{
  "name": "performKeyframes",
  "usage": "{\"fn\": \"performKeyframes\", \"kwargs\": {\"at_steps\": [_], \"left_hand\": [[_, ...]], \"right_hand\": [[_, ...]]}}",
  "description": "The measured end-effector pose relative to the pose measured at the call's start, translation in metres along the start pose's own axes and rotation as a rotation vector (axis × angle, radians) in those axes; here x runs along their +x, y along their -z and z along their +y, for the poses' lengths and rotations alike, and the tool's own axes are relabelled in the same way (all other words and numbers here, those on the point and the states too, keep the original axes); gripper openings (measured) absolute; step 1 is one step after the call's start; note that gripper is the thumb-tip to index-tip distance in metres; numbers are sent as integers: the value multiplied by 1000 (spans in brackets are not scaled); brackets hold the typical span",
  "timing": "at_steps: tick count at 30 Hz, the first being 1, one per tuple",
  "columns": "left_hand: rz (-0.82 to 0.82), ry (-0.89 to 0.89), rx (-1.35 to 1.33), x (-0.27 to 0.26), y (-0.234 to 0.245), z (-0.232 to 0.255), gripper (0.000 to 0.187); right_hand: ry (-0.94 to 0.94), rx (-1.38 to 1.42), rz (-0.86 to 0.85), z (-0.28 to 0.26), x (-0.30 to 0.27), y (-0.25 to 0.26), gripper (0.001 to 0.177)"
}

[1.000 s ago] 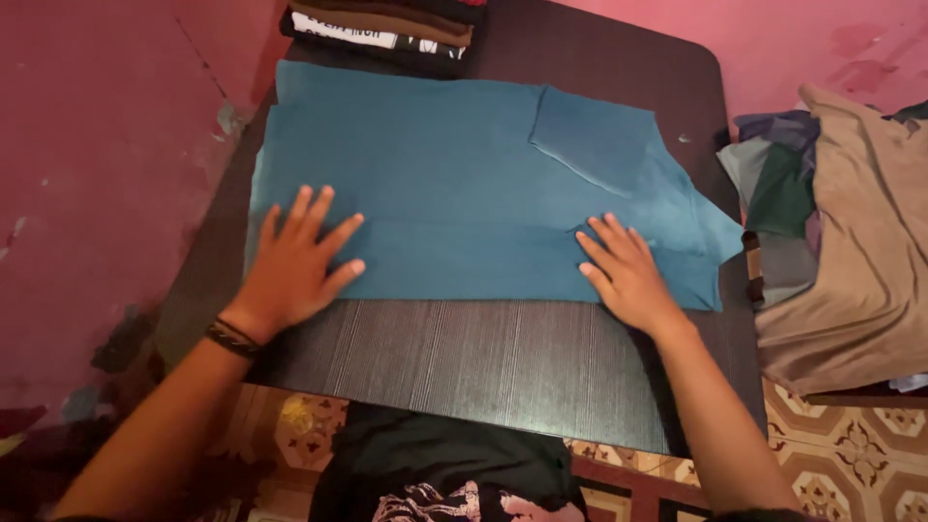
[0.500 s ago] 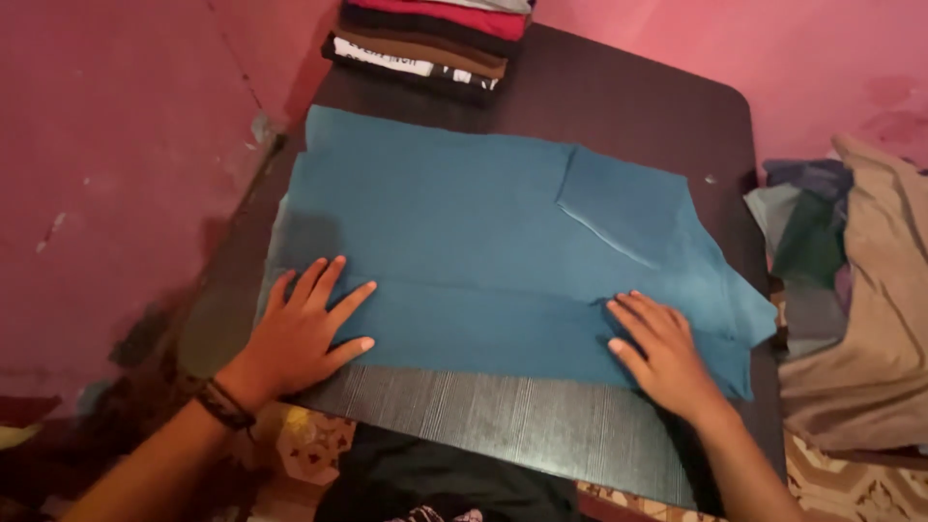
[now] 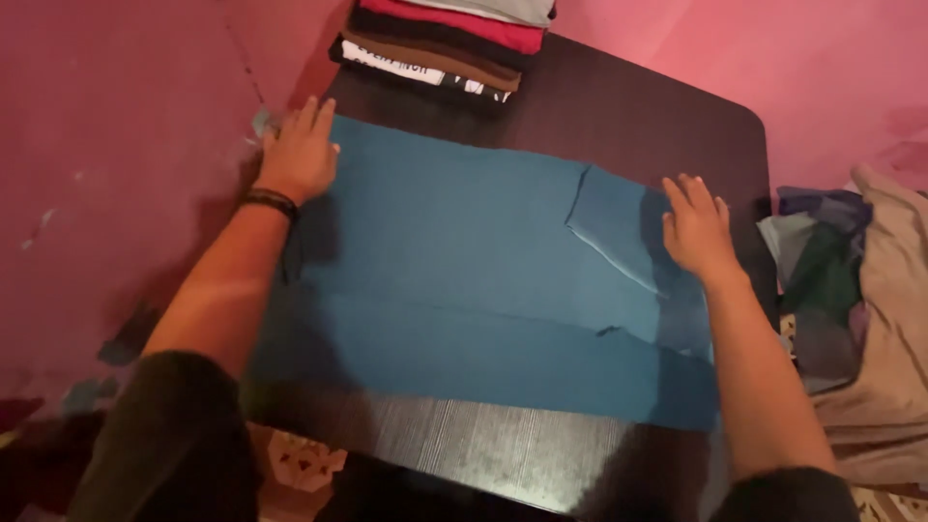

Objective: The person folds a teal polo shirt on a dark table. They smooth the shirt, fold the sleeves inward, fold the bottom up, then fold the shirt in half and place it on a stack of folded clothes.

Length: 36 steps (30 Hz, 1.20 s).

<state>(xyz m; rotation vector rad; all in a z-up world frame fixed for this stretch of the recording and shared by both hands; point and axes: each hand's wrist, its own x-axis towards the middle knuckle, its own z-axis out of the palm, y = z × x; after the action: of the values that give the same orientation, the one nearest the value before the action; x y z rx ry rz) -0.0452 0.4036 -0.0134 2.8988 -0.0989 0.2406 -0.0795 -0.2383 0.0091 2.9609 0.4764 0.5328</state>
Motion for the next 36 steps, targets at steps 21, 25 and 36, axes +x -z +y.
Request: {"fn": "performKeyframes", "kwargs": {"at_steps": [21,25,36], "left_hand": [[315,-670,-323,-79,66,-45,30],[48,-442,-21,-124,40,-60,31],[56,-419,-114,-156,36,-48,24]], "right_hand": [[-126,556,-79,21,-48,96,10],[19,625,-126,18,-86,92,16],[-23,196,-237,-9,-109,85,59]]}}
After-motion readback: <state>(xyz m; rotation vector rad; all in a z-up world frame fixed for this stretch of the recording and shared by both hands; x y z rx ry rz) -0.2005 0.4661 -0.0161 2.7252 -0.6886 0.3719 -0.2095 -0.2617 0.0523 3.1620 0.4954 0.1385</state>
